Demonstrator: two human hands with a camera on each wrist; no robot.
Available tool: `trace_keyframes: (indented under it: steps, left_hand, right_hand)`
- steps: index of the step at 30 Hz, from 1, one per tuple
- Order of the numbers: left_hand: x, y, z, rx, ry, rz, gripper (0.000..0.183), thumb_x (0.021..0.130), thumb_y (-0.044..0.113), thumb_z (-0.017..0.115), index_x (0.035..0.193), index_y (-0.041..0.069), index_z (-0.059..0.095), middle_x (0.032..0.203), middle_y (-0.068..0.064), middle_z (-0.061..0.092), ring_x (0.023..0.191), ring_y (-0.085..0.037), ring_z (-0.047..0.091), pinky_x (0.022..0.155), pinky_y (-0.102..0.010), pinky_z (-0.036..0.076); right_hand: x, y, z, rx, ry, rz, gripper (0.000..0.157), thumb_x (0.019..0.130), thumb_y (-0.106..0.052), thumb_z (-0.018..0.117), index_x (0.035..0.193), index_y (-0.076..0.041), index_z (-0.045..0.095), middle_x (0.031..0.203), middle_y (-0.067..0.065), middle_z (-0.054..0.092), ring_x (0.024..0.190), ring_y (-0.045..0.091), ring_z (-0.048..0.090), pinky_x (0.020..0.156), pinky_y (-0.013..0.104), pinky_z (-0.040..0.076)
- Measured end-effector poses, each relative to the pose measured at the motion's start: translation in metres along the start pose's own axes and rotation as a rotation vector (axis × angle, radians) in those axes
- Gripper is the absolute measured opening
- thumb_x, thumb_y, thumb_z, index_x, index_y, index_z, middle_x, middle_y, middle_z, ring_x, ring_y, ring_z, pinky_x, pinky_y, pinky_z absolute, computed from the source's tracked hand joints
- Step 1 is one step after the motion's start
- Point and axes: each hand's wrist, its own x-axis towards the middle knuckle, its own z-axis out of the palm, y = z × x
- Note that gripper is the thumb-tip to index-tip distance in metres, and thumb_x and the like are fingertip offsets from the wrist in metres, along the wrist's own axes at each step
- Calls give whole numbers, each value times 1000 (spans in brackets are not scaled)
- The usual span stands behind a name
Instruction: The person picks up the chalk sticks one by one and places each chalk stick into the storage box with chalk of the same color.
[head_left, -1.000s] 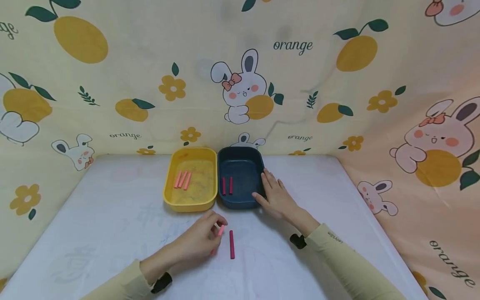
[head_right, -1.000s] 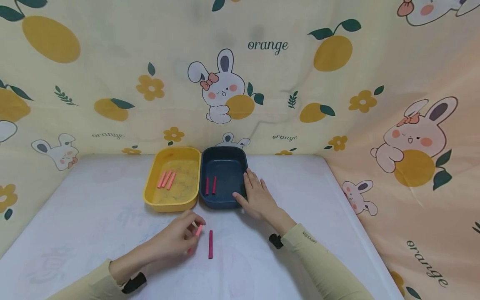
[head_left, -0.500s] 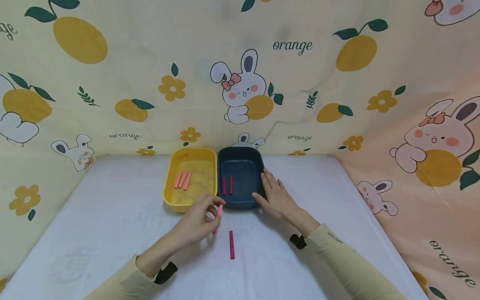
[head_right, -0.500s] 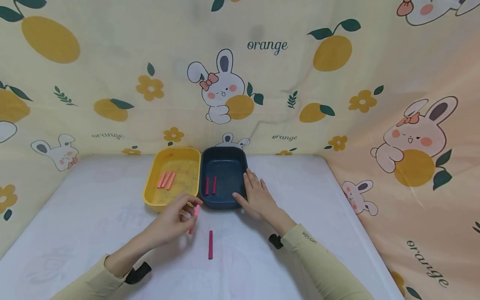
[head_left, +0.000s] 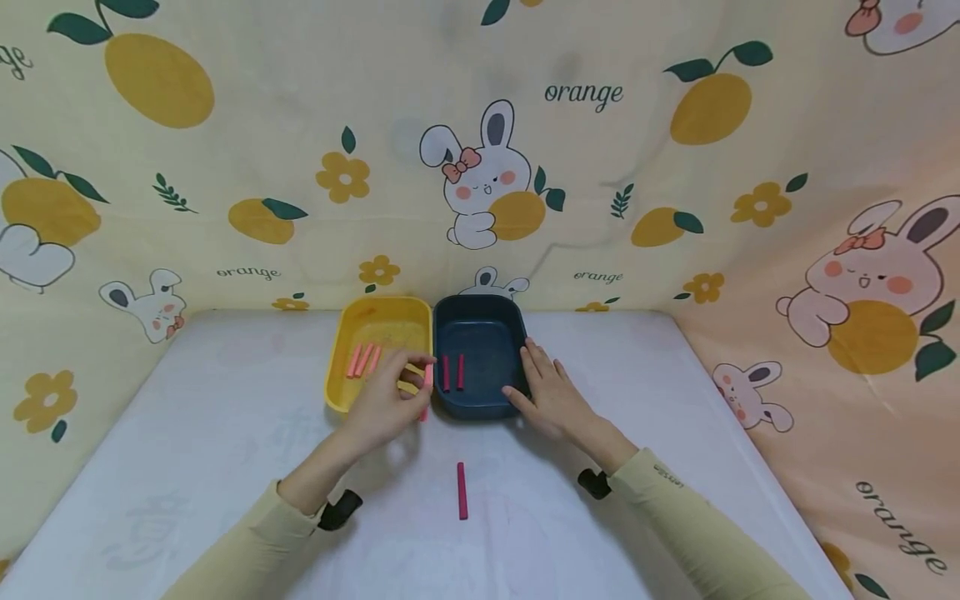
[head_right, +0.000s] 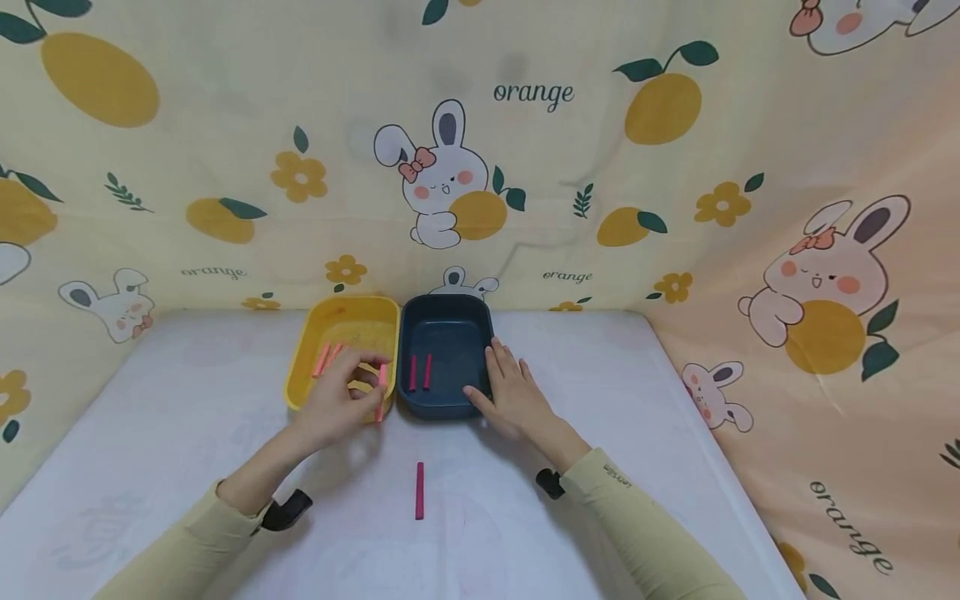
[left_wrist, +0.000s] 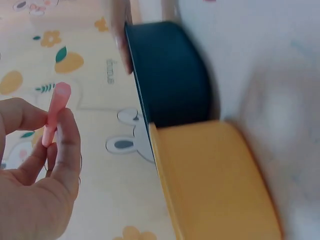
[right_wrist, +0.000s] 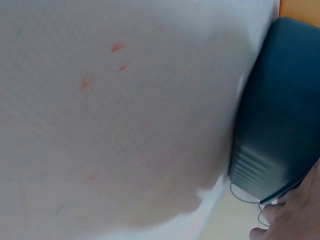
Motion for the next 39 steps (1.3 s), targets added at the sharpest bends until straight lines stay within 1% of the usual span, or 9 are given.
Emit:
trace_keyframes:
  steps: [5,9,12,14,17,20,23,32,39]
  left_hand:
    - [16,-7,-10,-4,52,-20,38,96,1,69,133,1,57,129,-15,53,105,-26,61,85,-31,57]
    - [31,-18,-17,10,88,-16,38,97,1,69,133,0,58,130,-16,55,105,-29,62,81,-28,57]
    - [42,-28,-22,23,93,-25,38,97,1,69,133,0,59,130,-18,55,105,-31,63,77,-25,57]
    - [48,-33,-25,18,82,-46,38,97,1,68,134,-1,59,130,-20,54,106,-32,63,76,-25,57]
    - [57,-42,-28,26,59,-98,38,99,3,67,136,0,57,133,-20,53,108,-33,63,80,-31,59]
    - [64,-53,-30,52,43,-148,39,100,5,66,137,0,57,135,-20,53,110,-33,63,84,-36,59]
    - [70,-63,-30,82,31,-172,39,99,5,66,137,-1,57,134,-20,56,111,-34,64,87,-38,59]
    - [81,-80,-32,154,-34,-176,36,99,3,65,132,-8,59,122,-24,63,108,-38,65,98,-49,54]
    - [87,-96,-34,205,-68,-204,34,98,2,65,130,-9,59,119,-26,64,103,-38,64,89,-45,55]
  right_hand:
    - [1,-1,1,6,7,-11,86,107,-55,44,163,3,15,173,17,5,159,36,13,125,58,14]
    - [1,-1,1,1,20,-17,85,107,-54,45,163,4,15,173,17,6,159,36,14,125,58,14]
    - [1,-1,1,0,19,-13,86,107,-54,45,163,4,15,173,17,6,159,36,13,125,58,14]
    - [0,-1,0,3,14,-10,86,107,-54,46,163,4,15,173,17,6,159,36,13,125,58,13]
    - [1,-1,0,4,7,-7,86,107,-55,45,163,3,15,173,17,5,159,36,12,125,58,13]
    - [0,-1,0,1,0,-7,86,107,-55,44,163,3,15,173,17,5,159,36,13,125,58,14]
    - [0,-1,0,2,-4,-6,86,107,-55,44,163,3,14,173,17,5,159,36,12,125,57,13]
    - [-1,0,-1,2,-1,-4,86,108,-55,42,163,3,14,174,17,4,159,36,12,125,58,13]
    - [0,1,0,-4,1,-4,87,107,-59,39,164,2,13,174,16,4,159,34,11,126,57,13]
